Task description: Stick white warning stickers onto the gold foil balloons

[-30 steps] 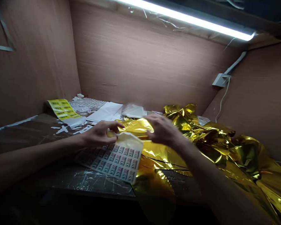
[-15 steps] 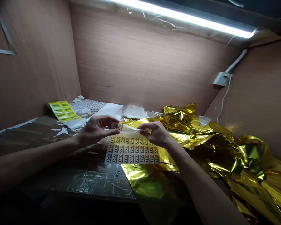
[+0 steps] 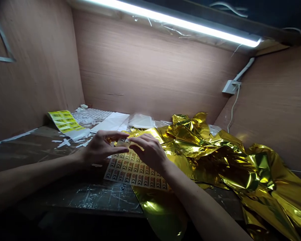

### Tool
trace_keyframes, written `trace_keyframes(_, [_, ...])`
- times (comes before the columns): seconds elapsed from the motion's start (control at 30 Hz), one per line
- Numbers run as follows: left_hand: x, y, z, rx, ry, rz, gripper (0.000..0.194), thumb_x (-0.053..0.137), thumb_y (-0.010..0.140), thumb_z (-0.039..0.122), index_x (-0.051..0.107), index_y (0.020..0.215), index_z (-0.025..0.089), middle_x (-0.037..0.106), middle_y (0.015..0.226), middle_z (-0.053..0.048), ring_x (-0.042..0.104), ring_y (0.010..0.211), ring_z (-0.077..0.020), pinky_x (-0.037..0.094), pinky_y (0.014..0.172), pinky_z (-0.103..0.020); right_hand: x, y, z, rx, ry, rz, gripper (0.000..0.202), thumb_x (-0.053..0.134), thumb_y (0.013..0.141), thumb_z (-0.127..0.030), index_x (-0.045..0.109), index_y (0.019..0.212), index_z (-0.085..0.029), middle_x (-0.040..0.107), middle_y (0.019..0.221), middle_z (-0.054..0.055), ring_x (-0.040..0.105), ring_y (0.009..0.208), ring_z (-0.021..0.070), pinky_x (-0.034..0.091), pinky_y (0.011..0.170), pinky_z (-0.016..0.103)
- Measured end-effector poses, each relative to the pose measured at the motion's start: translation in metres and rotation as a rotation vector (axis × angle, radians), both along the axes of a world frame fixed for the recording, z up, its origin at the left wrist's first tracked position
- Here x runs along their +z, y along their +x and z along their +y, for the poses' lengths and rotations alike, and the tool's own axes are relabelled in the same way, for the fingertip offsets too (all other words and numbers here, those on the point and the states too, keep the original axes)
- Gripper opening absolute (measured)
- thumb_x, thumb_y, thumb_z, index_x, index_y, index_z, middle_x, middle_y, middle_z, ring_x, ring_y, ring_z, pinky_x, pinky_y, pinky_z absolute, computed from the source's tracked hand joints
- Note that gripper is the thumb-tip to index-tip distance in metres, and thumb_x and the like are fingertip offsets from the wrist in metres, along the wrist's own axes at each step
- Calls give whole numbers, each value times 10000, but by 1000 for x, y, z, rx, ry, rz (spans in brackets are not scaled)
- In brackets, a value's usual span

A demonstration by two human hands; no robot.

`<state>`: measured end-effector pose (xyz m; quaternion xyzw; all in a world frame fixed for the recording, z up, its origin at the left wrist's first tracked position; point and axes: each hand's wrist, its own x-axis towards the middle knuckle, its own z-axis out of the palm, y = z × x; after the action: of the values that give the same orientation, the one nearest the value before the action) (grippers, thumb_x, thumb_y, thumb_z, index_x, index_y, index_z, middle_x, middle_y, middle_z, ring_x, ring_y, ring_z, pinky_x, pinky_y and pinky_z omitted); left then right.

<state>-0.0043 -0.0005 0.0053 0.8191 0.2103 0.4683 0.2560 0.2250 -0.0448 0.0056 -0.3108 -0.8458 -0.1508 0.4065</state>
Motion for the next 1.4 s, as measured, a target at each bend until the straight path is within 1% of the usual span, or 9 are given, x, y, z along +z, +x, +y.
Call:
trace_keyframes(0.13, [2,1,-3,-31,-100,15,338,782,859,399,788,1097,159,800,1049,-105,760,958,-223,638,864,-357,2,-5,-6,-50,-136,153,243,732,910,-265,752,1152,-272,795,1013,41,742,897,200,598,814,375])
trace_keyframes(0.23, [2,3,-6,-46,-100,-45,295,791,852,353,794,1069,153,804,1030,-100,765,947,-220,645,876,-359,2,-10,-9,-38,-218,249,268,769,864,-276,766,1132,-265,799,976,32,748,875,203,599,814,378])
trace_keyframes(0.4, [-2,6,-8,-39,-93,-119,259,806,834,297,800,1049,152,809,1032,-80,773,944,-212,645,929,-370,2,-15,-12,-27,-294,388,147,793,845,-306,800,980,-249,807,913,22,748,805,186,600,776,348])
trace_keyframes(0.5, [-2,7,-8,-38,-78,-116,249,797,844,295,801,1052,159,810,1032,-69,775,941,-206,648,932,-367,0,-15,-11,-26,-359,480,147,808,826,-324,803,945,-239,803,888,26,738,793,184,602,783,352])
trace_keyframes(0.73, [-1,7,-10,-44,-70,-159,222,800,835,286,802,1007,146,812,995,-76,775,908,-202,665,868,-331,-2,-16,-6,123,-566,668,149,841,769,-322,805,872,-221,796,833,39,732,733,180,617,704,338])
trace_keyframes(1.03, [0,4,-11,31,49,-51,177,767,882,311,808,977,167,812,936,-51,767,840,-178,638,791,-286,1,-18,-14,-17,-331,472,59,758,876,-290,812,873,-267,805,845,16,738,748,191,582,734,357])
trace_keyframes(1.1, [0,4,-11,45,92,-12,179,765,885,321,811,973,172,816,928,-52,770,822,-181,632,772,-286,0,-19,-15,-22,-320,438,68,749,887,-290,810,864,-273,805,837,13,736,733,190,576,720,355])
trace_keyframes(1.27, [-3,4,-10,41,240,10,212,748,899,264,795,1091,187,816,1006,-54,786,861,-190,624,769,-282,-3,-19,-13,8,-338,399,65,746,898,-271,810,902,-273,804,858,5,731,737,177,573,719,343])
trace_keyframes(1.4, [-3,3,-9,46,308,52,138,703,932,235,792,1025,184,819,955,-39,774,825,-168,596,753,-264,-2,-15,-12,21,-329,368,76,770,887,-310,811,940,-276,803,870,7,734,735,179,574,699,336])
